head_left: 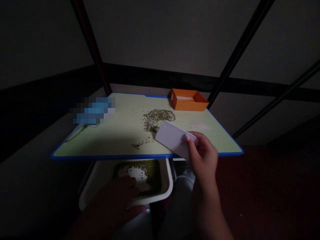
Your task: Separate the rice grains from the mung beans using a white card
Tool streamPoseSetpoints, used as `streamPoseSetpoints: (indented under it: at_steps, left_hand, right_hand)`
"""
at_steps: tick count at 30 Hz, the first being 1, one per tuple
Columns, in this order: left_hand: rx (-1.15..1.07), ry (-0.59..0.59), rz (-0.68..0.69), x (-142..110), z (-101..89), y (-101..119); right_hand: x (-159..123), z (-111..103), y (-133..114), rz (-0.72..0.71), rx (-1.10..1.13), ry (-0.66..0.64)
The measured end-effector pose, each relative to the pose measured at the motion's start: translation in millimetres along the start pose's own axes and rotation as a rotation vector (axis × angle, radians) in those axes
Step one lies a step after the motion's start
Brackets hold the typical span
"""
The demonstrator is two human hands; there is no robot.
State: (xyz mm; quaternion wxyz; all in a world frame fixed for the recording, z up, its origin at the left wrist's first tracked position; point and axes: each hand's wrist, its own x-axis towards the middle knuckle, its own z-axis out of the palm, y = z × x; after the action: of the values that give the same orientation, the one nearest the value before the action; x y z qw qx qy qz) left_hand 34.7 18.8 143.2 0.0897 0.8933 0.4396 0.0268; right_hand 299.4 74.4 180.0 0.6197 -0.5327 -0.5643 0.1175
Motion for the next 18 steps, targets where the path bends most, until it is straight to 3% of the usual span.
streamPoseSetpoints:
  at_steps: [18]
  left_hand:
    - [-0.014,0.057,0.008,-3.5,15.0,-6.7]
  right_hand:
    - [-0.7,11.5,2.6,0.019,-0.003,-0.058]
